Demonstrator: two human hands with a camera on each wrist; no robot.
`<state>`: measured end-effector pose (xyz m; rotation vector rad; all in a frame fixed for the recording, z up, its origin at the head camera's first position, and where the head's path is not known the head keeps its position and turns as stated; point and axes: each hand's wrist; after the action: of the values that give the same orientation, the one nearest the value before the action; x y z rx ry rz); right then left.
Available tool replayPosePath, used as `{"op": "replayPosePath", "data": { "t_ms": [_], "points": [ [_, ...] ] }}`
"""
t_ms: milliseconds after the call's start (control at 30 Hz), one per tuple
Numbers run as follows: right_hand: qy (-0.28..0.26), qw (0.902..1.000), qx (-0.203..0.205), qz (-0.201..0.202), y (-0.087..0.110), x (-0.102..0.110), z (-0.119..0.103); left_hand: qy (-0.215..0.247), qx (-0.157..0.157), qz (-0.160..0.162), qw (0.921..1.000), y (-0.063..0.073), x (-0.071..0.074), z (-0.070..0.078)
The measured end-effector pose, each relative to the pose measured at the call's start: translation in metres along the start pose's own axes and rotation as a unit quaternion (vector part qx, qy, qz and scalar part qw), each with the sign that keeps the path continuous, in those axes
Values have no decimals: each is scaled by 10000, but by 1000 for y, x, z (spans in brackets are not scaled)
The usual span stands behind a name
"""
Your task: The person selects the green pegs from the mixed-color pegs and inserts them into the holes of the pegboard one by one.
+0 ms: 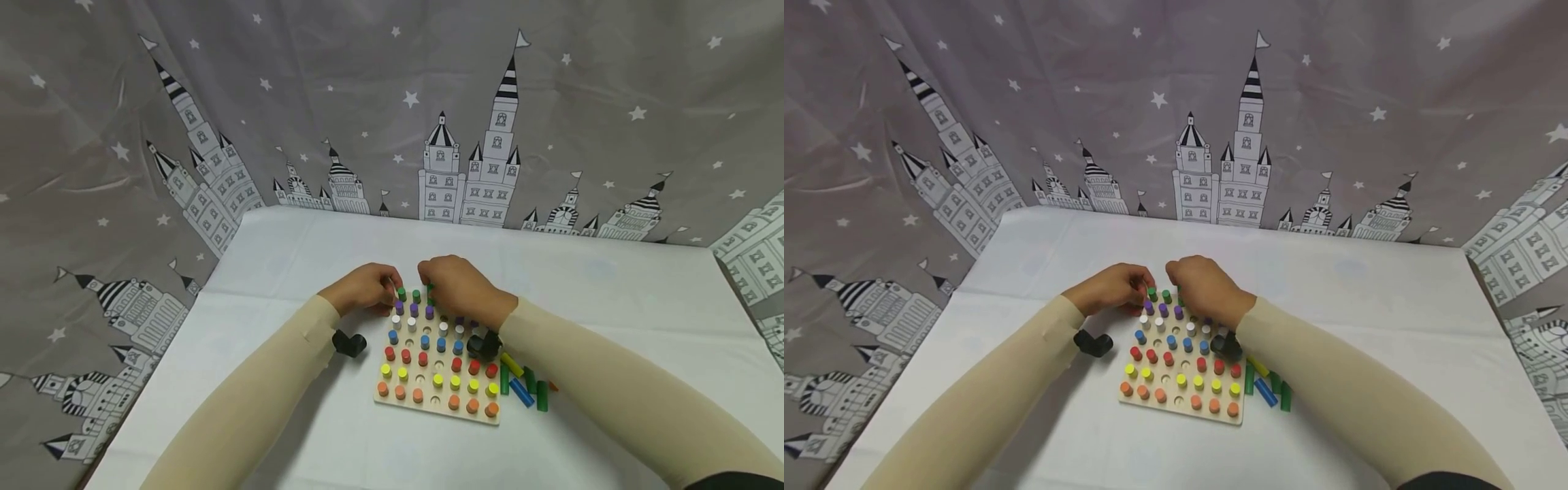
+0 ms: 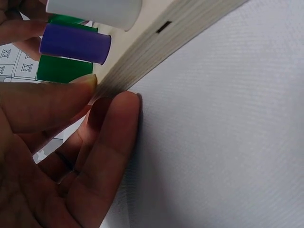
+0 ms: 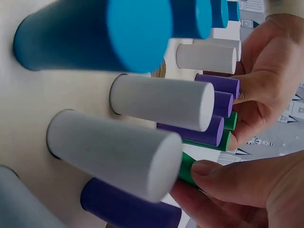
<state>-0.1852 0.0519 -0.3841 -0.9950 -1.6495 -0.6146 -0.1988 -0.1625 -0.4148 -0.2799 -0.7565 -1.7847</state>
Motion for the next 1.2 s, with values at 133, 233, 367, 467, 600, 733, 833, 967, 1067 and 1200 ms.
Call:
{"op": "replayPosePath", "data": {
  "t_ms": [133, 233, 367, 467, 600, 733, 833, 967, 1067, 1200],
  "points": [
    [192, 9993, 284, 113, 3, -1, -1, -8, 18, 11, 10000, -1, 0, 0],
    [272, 9989, 345, 163, 5, 1, -1, 27, 37, 3, 10000, -1, -1, 1],
    [219, 9993, 271, 105, 8, 6, -2, 36, 30, -25, 10000, -1, -2, 2],
    [154, 9996, 251, 35, 11, 7, -2, 25, 19, -12, 10000, -1, -1, 2],
    [145, 9995, 279, 44, 12, 8, -3, 11, 58, 11, 10000, 1, -1, 3],
    [67, 9998, 198, 36, 12, 10, -3, 12, 98, 20, 9999, 2, -1, 4],
    [-237, 9997, -72, -90, 12, 11, 3, 41, 129, 11, 9999, 1, -3, 4],
    [-1616, 9802, -987, -585, 12, 15, 26, 24, 180, -31, 9998, -1, -4, 1],
    [-2788, 9367, -1892, -948, 13, 24, 51, -9, 223, -41, 9997, -2, -4, 1],
    [-2683, 9304, -2257, -1066, 28, 42, 77, -24, 169, 51, 9998, -2, -3, 2]
  ]
}}
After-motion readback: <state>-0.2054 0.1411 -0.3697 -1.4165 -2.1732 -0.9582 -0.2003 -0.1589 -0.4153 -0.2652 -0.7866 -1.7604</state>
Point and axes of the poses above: each hand's wrist, its own y-axis away from the middle knuckle, its own x-axis out of the back of the hand, z = x × y, and after that the axes turned 11 degrees about z, right-handed
